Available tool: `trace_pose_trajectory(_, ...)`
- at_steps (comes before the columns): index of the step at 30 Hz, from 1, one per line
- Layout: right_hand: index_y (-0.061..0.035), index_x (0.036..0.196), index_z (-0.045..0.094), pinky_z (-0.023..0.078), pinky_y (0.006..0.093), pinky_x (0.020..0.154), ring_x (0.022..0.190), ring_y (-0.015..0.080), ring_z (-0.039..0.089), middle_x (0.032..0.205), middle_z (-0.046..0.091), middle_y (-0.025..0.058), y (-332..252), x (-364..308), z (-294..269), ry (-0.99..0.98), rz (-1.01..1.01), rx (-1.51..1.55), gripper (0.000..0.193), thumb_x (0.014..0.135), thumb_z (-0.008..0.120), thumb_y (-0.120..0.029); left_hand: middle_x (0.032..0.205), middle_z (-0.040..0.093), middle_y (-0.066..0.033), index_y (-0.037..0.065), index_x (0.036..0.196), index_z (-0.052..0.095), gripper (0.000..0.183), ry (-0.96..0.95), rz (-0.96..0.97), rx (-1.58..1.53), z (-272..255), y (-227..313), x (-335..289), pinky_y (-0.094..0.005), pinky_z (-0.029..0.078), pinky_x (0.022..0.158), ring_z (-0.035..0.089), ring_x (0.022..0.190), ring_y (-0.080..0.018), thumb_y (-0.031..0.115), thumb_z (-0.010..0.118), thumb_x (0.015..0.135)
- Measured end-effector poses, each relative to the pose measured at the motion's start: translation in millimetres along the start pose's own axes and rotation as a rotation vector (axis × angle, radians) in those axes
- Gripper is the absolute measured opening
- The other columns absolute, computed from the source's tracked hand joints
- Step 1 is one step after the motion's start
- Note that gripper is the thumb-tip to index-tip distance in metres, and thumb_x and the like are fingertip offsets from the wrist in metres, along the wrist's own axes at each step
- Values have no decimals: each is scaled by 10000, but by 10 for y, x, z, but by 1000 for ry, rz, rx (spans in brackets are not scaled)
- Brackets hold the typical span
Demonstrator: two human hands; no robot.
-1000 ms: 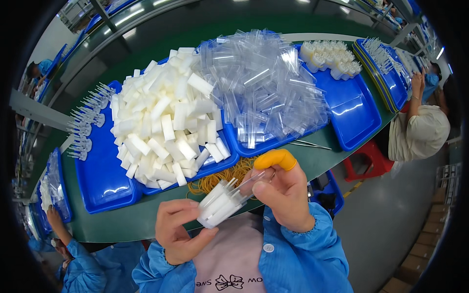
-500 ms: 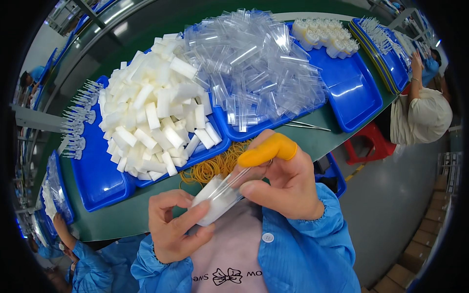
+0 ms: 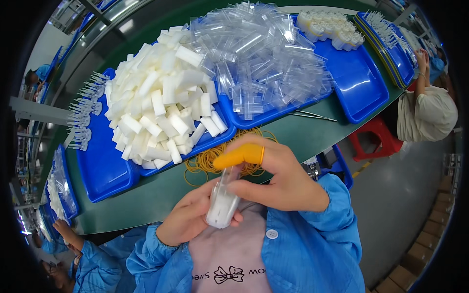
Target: The person assembles small white plastic components by inserting them into a clear plastic base. They use a yellow rubber band to secure the components together and then use a metal tool to adjust the assembly. The process is repeated for multiple units.
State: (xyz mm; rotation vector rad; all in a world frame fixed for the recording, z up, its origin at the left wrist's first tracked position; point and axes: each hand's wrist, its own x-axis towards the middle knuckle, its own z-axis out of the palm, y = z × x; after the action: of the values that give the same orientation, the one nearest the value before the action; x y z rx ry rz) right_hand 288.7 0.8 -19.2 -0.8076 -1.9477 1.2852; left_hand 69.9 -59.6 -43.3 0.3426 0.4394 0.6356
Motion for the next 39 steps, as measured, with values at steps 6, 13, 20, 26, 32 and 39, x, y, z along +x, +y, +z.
trace_pose_trajectory(6,-26,1395,348,344,413,1027,1290,364,357,1431,294,205,-114,-112,161,-86,-18,-27,869,675,789,-230,1278,487,-148,1,1383,279,634,12,4,-110,-16,-44,45,-370,412,1007,526,1156,-219,350,547,926)
trace_pose_trajectory(13,-25,1384,360,301,442,1051,1290,395,356,1422,310,210,-112,-63,354,-44,-52,-205,897,641,821,-225,1201,534,-136,5,1318,366,591,4,41,-105,-73,-127,35,-354,428,976,535,1132,-206,369,581,905)
trace_pose_trajectory(20,-66,1249,519,298,484,1043,1214,295,477,1267,530,109,-58,-17,541,-71,-154,-333,643,689,775,-253,1210,520,-125,23,1314,376,607,-12,145,-218,-191,-172,-58,-382,439,957,542,1112,-237,398,594,889)
trace_pose_trajectory(26,-79,1260,521,338,499,1013,1129,280,523,1240,517,110,-77,134,690,-99,-227,-420,624,688,744,-191,1123,527,-95,76,1353,346,711,86,172,-305,-384,-308,-125,-430,479,902,560,1025,-254,433,664,827)
trace_pose_trajectory(32,-53,1236,535,434,374,910,1055,311,558,1216,529,154,-9,181,594,47,-59,-184,597,700,750,-201,824,426,8,141,1434,268,818,42,509,-205,-496,-39,-419,-305,436,630,455,708,-141,433,692,798)
trace_pose_trajectory(39,-108,863,662,365,347,713,795,211,485,821,496,29,396,152,987,-40,-193,-720,155,749,683,-212,749,522,-57,-18,1239,442,548,778,947,354,-427,123,-676,-283,464,563,531,629,-161,93,661,749)
